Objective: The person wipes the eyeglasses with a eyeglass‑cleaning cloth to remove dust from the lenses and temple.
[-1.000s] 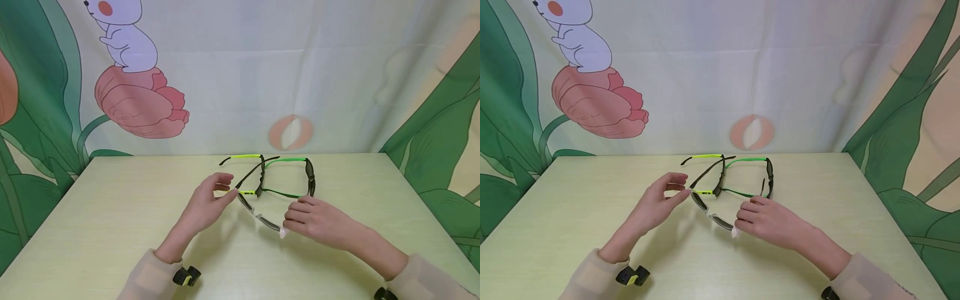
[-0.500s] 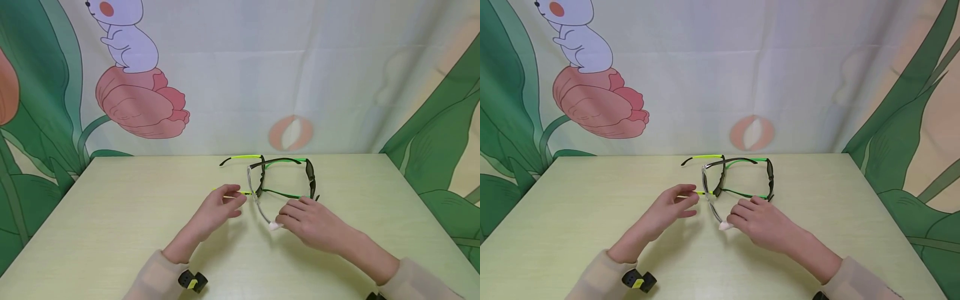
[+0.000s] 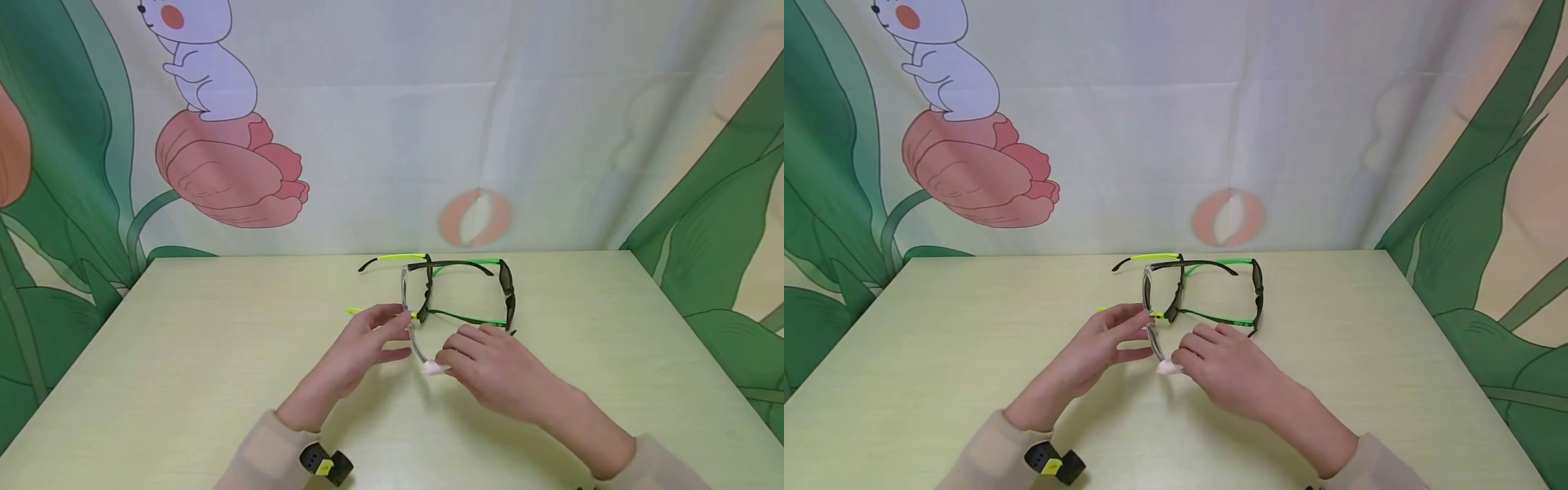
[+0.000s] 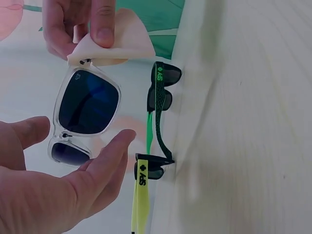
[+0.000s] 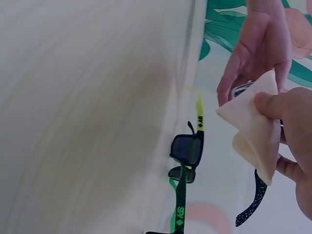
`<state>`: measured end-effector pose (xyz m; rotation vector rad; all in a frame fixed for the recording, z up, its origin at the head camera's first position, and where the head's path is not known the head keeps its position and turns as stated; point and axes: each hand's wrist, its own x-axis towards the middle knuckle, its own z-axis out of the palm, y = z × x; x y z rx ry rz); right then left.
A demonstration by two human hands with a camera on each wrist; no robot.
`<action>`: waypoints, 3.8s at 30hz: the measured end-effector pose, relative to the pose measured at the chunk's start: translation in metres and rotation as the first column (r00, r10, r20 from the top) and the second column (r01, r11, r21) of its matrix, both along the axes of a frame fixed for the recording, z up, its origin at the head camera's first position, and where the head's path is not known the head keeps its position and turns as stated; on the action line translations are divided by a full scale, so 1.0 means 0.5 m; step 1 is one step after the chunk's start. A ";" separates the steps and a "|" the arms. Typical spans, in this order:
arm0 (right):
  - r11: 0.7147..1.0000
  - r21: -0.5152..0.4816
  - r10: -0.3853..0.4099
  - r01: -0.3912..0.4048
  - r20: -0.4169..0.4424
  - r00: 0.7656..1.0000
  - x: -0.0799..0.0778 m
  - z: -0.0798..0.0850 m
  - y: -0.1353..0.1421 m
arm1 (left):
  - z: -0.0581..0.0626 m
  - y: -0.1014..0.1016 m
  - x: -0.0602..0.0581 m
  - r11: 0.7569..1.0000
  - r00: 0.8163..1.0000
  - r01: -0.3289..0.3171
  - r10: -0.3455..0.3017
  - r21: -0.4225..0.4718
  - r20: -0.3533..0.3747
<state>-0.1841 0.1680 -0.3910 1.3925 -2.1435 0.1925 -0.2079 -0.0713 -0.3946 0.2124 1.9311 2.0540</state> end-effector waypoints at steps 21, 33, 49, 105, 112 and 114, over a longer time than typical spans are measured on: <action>0.998 0.014 -0.064 0.063 0.078 0.995 0.016 0.008 -0.035 | -0.012 -0.007 -0.005 0.998 0.997 -0.053 0.050 0.044 0.052; 0.996 -0.060 -0.055 0.064 0.138 0.989 0.010 0.014 -0.023 | 0.008 -0.018 -0.008 0.995 0.996 -0.085 0.086 0.057 -0.005; 0.981 -0.141 -0.098 0.134 0.238 0.966 -0.020 0.022 0.041 | 0.019 -0.050 -0.017 0.993 0.995 -0.104 0.103 0.055 0.012; 0.991 -0.104 -0.055 0.085 0.259 0.964 0.021 0.022 -0.017 | 0.014 -0.028 -0.001 0.985 0.990 -0.134 0.129 0.105 0.056; 0.981 -0.109 -0.120 0.161 0.306 0.944 0.010 0.031 0.007 | 0.021 -0.043 -0.009 0.985 0.989 -0.143 0.138 0.092 0.060; 0.977 -0.112 -0.136 0.181 0.322 0.937 0.005 0.033 0.016 | 0.023 -0.048 -0.011 0.985 0.988 -0.147 0.142 0.089 0.061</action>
